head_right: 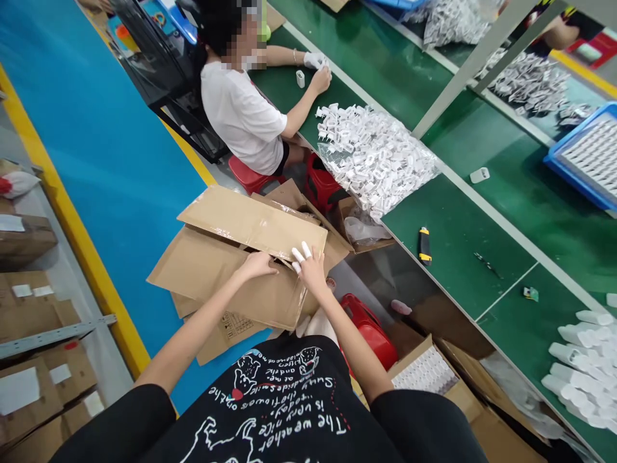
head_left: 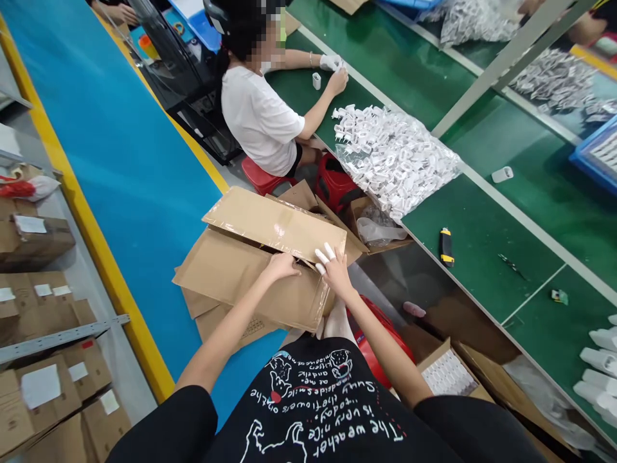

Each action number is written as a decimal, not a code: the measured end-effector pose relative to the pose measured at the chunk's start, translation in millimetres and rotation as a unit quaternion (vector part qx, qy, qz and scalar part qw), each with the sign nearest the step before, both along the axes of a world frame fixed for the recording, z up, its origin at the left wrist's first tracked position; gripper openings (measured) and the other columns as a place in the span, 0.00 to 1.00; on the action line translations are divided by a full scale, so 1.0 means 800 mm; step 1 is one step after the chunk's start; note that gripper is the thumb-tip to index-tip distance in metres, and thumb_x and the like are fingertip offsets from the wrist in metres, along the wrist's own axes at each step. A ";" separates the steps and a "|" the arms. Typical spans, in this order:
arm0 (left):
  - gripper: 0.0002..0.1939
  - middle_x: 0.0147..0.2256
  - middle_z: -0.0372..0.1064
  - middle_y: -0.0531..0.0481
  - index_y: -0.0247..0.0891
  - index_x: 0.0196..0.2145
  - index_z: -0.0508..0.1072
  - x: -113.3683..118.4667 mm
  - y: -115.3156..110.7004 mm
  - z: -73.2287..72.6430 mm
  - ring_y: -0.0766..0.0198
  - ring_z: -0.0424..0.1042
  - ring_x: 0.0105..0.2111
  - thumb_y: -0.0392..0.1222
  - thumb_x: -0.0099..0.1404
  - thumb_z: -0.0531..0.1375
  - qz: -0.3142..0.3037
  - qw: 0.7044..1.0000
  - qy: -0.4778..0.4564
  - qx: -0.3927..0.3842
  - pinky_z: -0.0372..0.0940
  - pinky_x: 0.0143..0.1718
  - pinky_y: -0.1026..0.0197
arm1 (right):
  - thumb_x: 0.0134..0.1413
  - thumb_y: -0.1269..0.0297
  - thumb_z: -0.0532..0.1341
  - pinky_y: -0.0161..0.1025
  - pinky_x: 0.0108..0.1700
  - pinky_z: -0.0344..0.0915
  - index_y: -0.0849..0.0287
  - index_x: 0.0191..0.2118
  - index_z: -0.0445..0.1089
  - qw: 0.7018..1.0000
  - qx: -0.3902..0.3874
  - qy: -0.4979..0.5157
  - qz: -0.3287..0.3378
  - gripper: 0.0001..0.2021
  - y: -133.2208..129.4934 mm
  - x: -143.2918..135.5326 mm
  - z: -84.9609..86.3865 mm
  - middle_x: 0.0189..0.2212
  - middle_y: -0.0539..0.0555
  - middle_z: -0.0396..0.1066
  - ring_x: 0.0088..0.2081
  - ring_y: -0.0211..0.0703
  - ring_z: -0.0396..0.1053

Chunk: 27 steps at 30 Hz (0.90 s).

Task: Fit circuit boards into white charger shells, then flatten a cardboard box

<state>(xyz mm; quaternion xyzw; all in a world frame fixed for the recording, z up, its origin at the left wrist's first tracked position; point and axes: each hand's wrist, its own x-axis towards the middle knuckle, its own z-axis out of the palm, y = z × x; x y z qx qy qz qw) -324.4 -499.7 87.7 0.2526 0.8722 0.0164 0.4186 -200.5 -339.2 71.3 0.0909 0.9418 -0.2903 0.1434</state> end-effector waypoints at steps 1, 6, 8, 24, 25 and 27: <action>0.15 0.49 0.70 0.44 0.35 0.46 0.73 0.000 0.005 0.003 0.56 0.71 0.49 0.48 0.68 0.61 -0.005 1.000 0.005 -0.007 0.67 0.53 0.46 | 0.66 0.64 0.52 0.69 0.63 0.50 0.55 0.65 0.60 1.000 0.002 -0.001 0.008 0.23 0.004 -0.015 -0.006 0.68 0.63 0.52 0.69 0.65 0.45; 0.16 0.46 0.71 0.44 0.34 0.44 0.73 -0.020 0.013 0.026 0.56 0.71 0.48 0.50 0.68 0.61 -0.022 0.999 0.029 -0.038 0.67 0.53 0.46 | 0.68 0.63 0.52 0.56 0.65 0.51 0.61 0.65 0.61 0.998 0.005 0.024 0.056 0.23 0.022 -0.069 -0.008 0.66 0.64 0.57 0.68 0.59 0.50; 0.17 0.45 0.72 0.44 0.33 0.44 0.73 -0.031 0.011 0.036 0.56 0.71 0.47 0.51 0.68 0.60 -0.020 0.998 0.031 -0.042 0.67 0.52 0.47 | 0.68 0.62 0.51 0.58 0.67 0.47 0.61 0.65 0.60 0.997 0.010 0.040 0.069 0.23 0.026 -0.084 0.001 0.67 0.64 0.55 0.68 0.58 0.48; 0.17 0.42 0.72 0.46 0.34 0.45 0.72 0.105 0.002 0.001 0.60 0.73 0.42 0.52 0.71 0.56 0.051 0.996 -0.077 -0.018 0.70 0.46 0.52 | 0.59 0.68 0.63 0.73 0.63 0.50 0.51 0.68 0.53 0.992 0.009 -0.080 0.097 0.33 0.019 -0.061 -0.030 0.71 0.63 0.43 0.71 0.65 0.38; 0.18 0.44 0.72 0.45 0.34 0.46 0.72 0.117 0.002 -0.003 0.59 0.73 0.43 0.52 0.71 0.56 0.061 0.996 -0.064 -0.017 0.70 0.47 0.51 | 0.60 0.64 0.62 0.72 0.61 0.53 0.53 0.68 0.52 0.993 0.011 -0.100 0.070 0.33 0.019 -0.056 -0.039 0.70 0.65 0.45 0.70 0.67 0.42; 0.18 0.46 0.71 0.44 0.34 0.48 0.71 0.137 0.004 -0.011 0.59 0.72 0.45 0.52 0.71 0.57 0.074 0.996 -0.047 -0.015 0.69 0.49 0.49 | 0.62 0.59 0.62 0.67 0.59 0.60 0.56 0.65 0.56 0.990 0.010 -0.137 0.025 0.29 0.025 -0.047 -0.055 0.66 0.64 0.53 0.65 0.64 0.54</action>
